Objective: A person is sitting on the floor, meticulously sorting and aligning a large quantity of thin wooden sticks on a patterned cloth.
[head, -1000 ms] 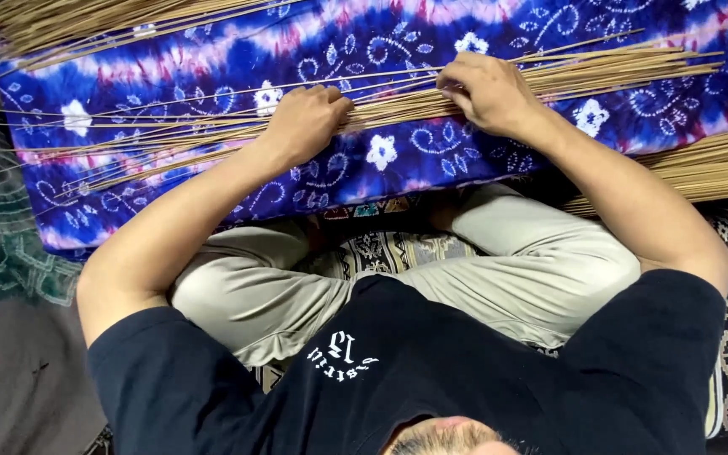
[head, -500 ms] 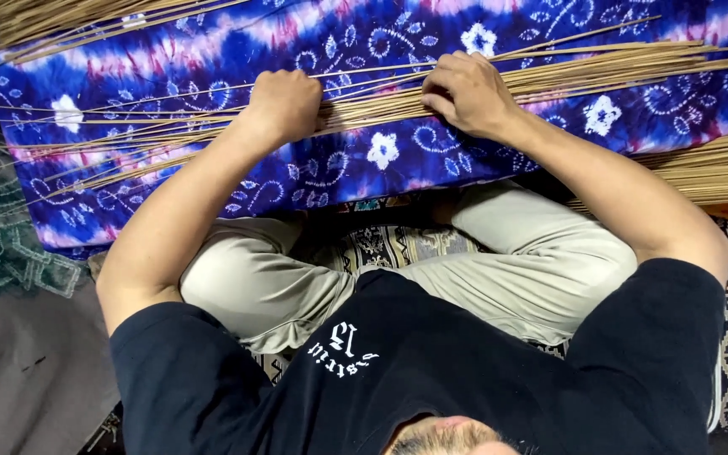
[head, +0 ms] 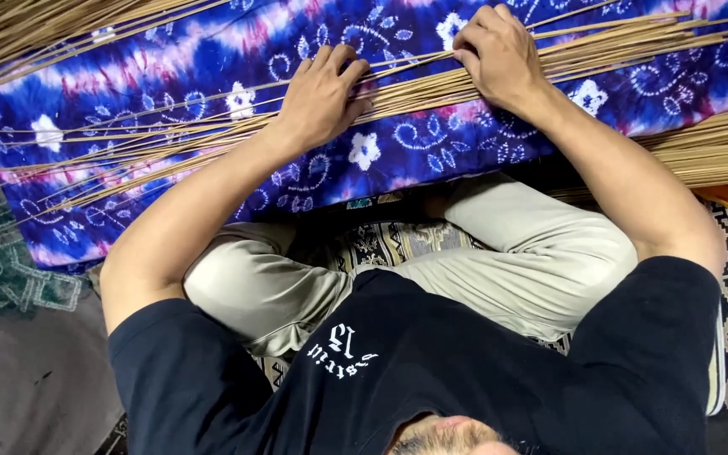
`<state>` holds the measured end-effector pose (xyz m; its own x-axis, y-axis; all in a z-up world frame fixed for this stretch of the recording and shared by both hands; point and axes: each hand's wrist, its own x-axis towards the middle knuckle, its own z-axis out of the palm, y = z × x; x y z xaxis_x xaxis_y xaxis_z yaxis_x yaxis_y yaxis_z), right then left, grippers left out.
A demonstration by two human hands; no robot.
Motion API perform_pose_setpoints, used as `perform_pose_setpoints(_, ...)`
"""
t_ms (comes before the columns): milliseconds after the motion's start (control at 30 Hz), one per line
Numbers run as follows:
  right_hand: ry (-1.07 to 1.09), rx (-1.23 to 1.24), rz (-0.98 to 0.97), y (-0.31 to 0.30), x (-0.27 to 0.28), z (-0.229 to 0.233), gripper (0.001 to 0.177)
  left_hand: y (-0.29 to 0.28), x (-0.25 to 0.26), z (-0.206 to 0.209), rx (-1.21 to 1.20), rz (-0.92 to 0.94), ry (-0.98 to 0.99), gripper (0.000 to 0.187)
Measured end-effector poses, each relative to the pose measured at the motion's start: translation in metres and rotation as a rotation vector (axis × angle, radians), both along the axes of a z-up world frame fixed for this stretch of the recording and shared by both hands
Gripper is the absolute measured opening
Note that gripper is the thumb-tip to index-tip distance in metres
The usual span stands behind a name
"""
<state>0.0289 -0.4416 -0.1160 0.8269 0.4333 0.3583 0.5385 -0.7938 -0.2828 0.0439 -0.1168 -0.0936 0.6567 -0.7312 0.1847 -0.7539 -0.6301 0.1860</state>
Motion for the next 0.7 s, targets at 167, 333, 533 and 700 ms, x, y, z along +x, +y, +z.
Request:
perform_pose_setpoints(167, -0.048, -0.027, -0.015, 0.0, -0.005, 0.008, 0.007, 0.001, 0.0, -0.002, 0.061, 0.0, 0.017, 0.049)
perform_pose_setpoints(333, -0.066, -0.09, -0.074, -0.009, -0.014, 0.012, 0.007, 0.004, -0.002, -0.006, 0.072, -0.012, -0.005, 0.045)
perform_pose_setpoints(533, -0.097, -0.173, -0.136, -0.027, -0.027, 0.023, 0.004, 0.008, 0.004, -0.008, 0.113, 0.004, 0.011, 0.055)
perform_pose_setpoints(700, -0.003, -0.207, -0.186, -0.044, -0.027, 0.009, 0.005, 0.008, 0.005, -0.008, 0.174, 0.017, 0.051, 0.052)
